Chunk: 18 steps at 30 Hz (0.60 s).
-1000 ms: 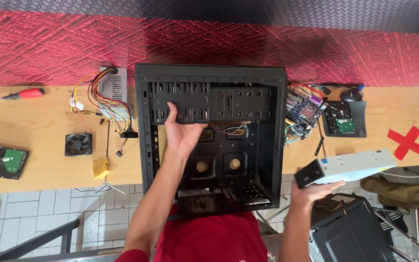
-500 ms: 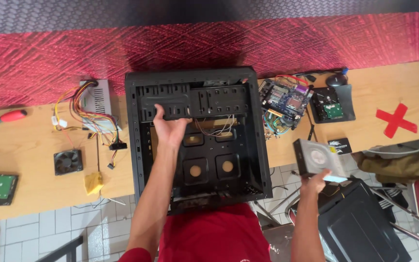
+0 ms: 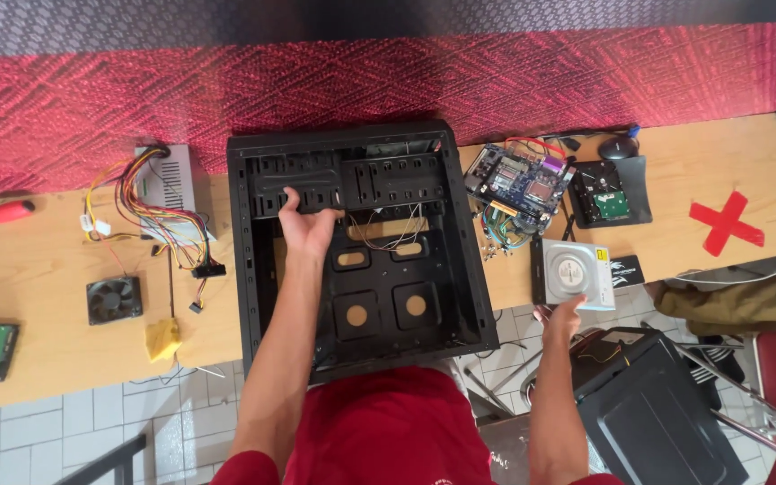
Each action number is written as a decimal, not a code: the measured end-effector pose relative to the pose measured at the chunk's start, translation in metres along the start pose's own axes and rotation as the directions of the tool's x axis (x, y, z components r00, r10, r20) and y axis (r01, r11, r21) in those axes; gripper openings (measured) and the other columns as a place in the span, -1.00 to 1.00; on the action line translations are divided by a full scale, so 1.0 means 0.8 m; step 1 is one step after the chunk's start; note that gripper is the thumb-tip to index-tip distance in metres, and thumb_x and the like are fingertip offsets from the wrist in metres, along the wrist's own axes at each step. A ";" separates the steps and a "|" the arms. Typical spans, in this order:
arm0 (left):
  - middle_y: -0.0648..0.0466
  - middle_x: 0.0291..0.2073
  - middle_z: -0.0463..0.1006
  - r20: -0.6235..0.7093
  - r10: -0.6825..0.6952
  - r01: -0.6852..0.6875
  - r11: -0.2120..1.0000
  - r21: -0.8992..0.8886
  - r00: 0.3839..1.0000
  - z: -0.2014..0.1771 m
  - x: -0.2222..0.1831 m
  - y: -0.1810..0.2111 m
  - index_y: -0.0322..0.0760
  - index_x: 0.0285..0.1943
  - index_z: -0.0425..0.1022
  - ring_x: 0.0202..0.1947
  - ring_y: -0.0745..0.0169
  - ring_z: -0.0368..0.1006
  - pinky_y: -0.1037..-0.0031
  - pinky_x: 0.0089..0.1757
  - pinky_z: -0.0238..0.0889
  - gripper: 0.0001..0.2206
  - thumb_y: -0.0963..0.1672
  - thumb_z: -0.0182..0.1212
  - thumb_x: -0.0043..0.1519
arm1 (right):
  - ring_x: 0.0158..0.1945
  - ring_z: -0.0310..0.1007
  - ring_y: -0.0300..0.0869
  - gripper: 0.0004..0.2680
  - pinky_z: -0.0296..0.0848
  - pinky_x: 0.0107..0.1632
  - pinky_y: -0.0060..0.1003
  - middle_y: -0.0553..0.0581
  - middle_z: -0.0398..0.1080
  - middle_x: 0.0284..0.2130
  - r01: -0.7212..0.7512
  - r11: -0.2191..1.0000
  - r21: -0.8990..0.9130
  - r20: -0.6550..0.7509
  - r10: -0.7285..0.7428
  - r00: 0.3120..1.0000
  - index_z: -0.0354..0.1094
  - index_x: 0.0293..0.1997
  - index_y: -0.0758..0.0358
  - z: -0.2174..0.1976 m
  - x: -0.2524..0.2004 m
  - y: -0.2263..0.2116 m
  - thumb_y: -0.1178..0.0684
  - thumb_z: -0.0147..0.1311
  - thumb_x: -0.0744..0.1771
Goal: The person is disassembling a computer by unscrewing a fan from the case and then handling other internal components like the motherboard and DVD drive.
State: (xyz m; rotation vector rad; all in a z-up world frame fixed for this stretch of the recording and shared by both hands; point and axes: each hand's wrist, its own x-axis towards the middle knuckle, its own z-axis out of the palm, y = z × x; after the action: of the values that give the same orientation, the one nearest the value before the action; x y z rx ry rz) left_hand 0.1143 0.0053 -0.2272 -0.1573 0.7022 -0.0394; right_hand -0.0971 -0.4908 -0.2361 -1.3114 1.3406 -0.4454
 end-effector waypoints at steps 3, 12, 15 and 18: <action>-0.08 0.32 0.41 0.005 0.038 -0.038 0.998 0.043 0.999 0.072 -0.085 -0.026 -0.27 0.32 0.40 0.37 -0.07 0.30 -0.22 0.32 0.05 -0.50 -0.03 0.39 0.24 | -0.37 0.63 0.12 -0.25 0.72 -0.31 -0.06 0.58 0.46 -0.30 0.017 0.991 -0.133 -0.018 -0.020 1.000 0.27 -0.07 0.73 -0.004 0.026 0.005 -0.56 -0.36 0.43; -0.03 0.13 0.49 -0.012 0.125 -0.122 0.980 0.158 0.992 0.042 -0.074 -0.004 -0.24 0.20 0.38 0.17 0.03 0.41 0.14 0.21 0.31 -0.67 -0.10 0.29 0.30 | -0.13 0.60 0.24 -0.45 0.61 -0.11 0.12 0.49 0.54 -0.29 0.176 0.571 -0.802 -0.110 -0.430 0.896 0.50 -0.09 0.51 -0.013 0.030 -0.053 -0.40 -0.11 0.41; 0.05 0.26 0.32 -0.039 0.111 -0.089 0.925 0.369 0.993 0.027 -0.112 -0.001 -0.12 0.34 0.28 0.30 0.11 0.28 0.26 0.24 0.23 -0.56 -0.09 0.27 0.29 | -0.08 0.57 0.25 -0.59 0.49 0.05 0.08 0.39 0.56 -0.26 0.437 0.512 -0.739 0.061 -0.596 0.801 0.59 -0.12 0.36 0.028 0.038 -0.079 -0.28 0.00 0.43; -0.06 0.53 0.05 -0.010 0.047 -0.033 0.823 0.567 0.999 0.083 -0.244 -0.031 -0.20 0.58 0.03 0.55 0.03 -0.02 0.26 0.36 -0.07 -0.44 -0.10 -0.04 0.35 | 0.02 0.50 0.23 -0.63 0.38 0.17 0.06 0.28 0.55 -0.23 0.602 0.500 -0.623 0.216 -0.629 0.747 0.57 -0.07 0.23 0.079 0.040 -0.113 -0.31 0.08 0.40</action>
State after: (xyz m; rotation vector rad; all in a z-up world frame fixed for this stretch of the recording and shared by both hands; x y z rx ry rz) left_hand 0.0087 0.0069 -0.0485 0.4361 0.6897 -0.2094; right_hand 0.0046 -0.5187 -0.1900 -2.4456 1.0347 -0.4895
